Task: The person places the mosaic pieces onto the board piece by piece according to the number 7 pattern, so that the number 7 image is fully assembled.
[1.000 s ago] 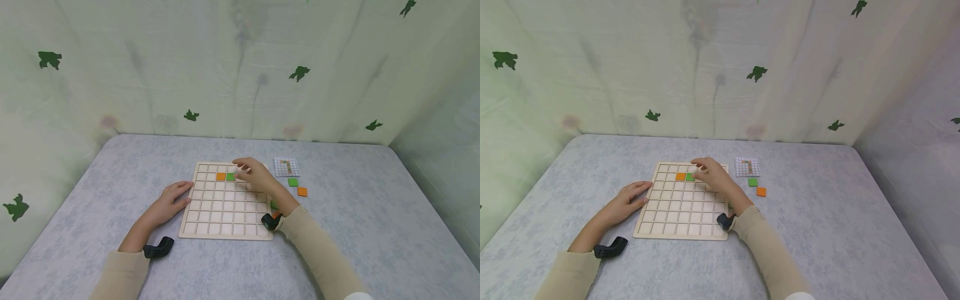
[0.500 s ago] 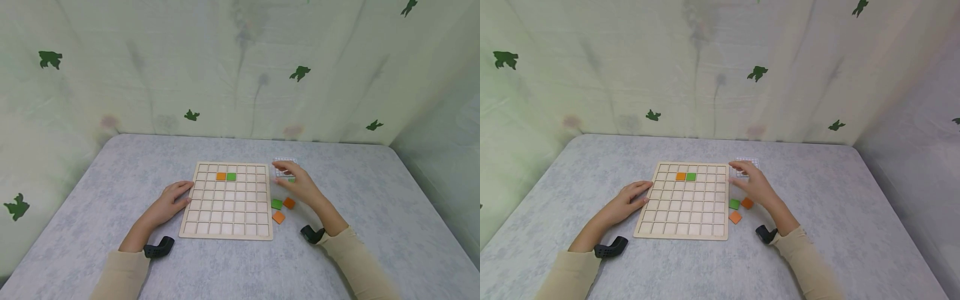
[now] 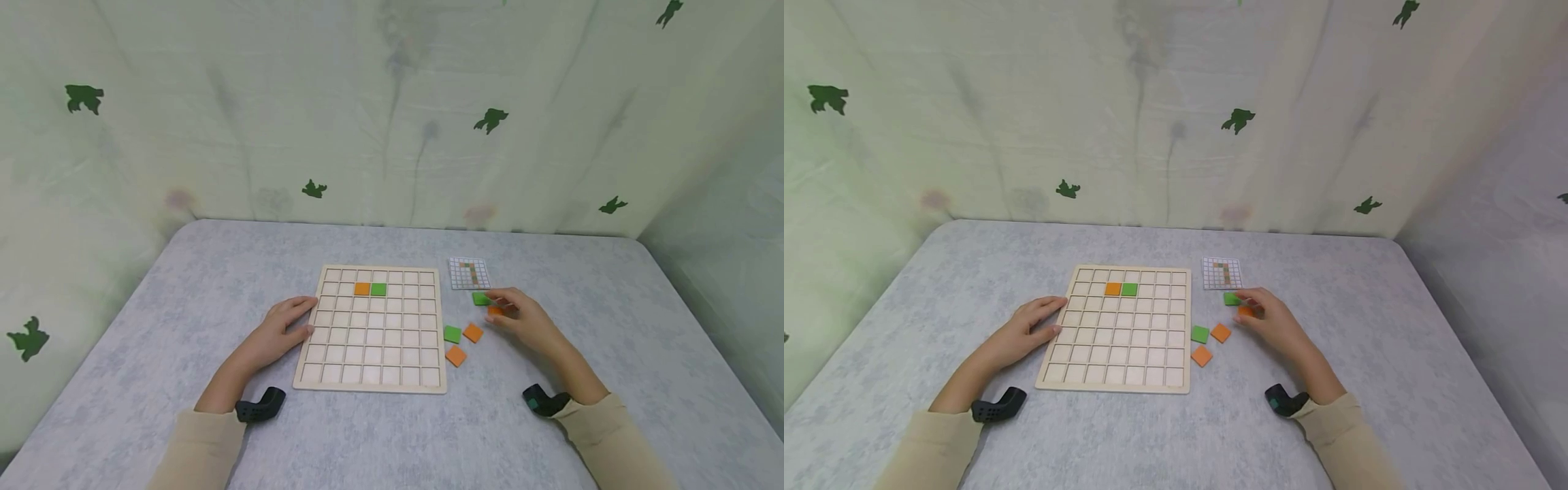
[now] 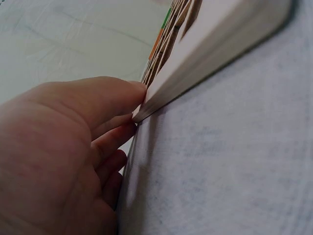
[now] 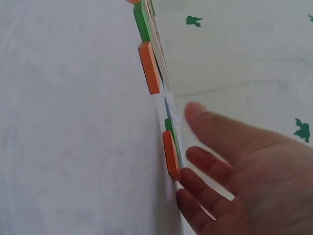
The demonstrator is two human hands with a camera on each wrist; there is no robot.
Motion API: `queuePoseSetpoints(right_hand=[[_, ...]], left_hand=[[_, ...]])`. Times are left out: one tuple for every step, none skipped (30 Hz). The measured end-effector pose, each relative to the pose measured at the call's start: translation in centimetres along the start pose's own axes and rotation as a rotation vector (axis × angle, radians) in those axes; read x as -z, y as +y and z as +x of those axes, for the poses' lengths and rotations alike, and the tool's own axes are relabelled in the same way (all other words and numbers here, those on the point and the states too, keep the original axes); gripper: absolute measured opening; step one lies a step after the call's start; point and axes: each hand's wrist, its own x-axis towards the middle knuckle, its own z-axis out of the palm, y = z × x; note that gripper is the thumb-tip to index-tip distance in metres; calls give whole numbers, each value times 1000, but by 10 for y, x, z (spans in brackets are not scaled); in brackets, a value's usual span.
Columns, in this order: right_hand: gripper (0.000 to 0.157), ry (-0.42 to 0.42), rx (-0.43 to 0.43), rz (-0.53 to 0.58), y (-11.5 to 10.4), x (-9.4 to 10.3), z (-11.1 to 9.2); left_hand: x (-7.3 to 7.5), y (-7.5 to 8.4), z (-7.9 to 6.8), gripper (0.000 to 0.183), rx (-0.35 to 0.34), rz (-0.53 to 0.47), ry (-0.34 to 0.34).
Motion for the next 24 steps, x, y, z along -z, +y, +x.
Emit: queuePoseSetpoints(right_hand=[[42,-4,-2,-9,2,1,-1],[41,-10,-2,-24,3,2,-1],[39,-14,-1,-42,4,2,-2],[36,-18,0,-63,5,3,-2],[33,-20,0,-77,5,4,-3],[31,-24,2,-93,5,4,-3],[29,-26,4,-106,4,4,-4],[27,-27,5,-117,4,5,-4],[26,-28,5,-126,3,5,-4],[25,-28,3,-131,2,5,-5],[24,-29,2,-133,1,5,-5],[25,-31,-1,-133,0,6,-5],[25,-32,-7,-130,-1,6,-4],[26,-35,-10,-126,-2,6,-4],[28,-38,-12,-123,-4,6,-3],[29,-40,-10,-117,-7,5,-2],[30,-38,-5,-112,-10,5,-1],[31,-35,6,-105,-14,5,0],[32,-32,23,-102,-18,5,2],[33,-28,42,-98,-22,4,4],[33,-22,64,-95,-26,3,7],[33,-15,86,-88,-31,2,10],[33,-8,108,-81,-35,1,13],[32,-3,128,-72,-39,0,16]], left_hand=[[0,0,0,56,2,-4,0],[0,1,0,56,4,-7,0],[-1,1,0,57,6,-8,-1],[-1,1,0,57,7,-9,-1],[-1,1,0,57,6,-9,-1],[-1,1,0,58,3,-7,-1],[-1,1,0,58,1,-6,-1],[-1,1,0,58,-1,-4,0],[-1,1,0,58,-2,-3,0],[-1,1,0,58,-4,-3,0],[-1,1,0,58,-5,-2,0],[-1,1,0,58,-5,1,0],[-1,1,0,58,-7,3,0],[-1,1,0,58,-7,7,0],[-1,1,0,58,-5,11,-1],[-1,1,0,58,-4,12,-1],[-1,1,0,58,-2,15,0],[-1,1,0,58,-1,18,-1],[0,1,-1,58,2,17,-1],[0,1,-1,58,6,16,-2],[0,1,-1,58,10,13,-3],[0,2,-1,58,11,10,-3],[0,2,-1,58,14,8,-4],[0,2,0,58,14,6,-5]])
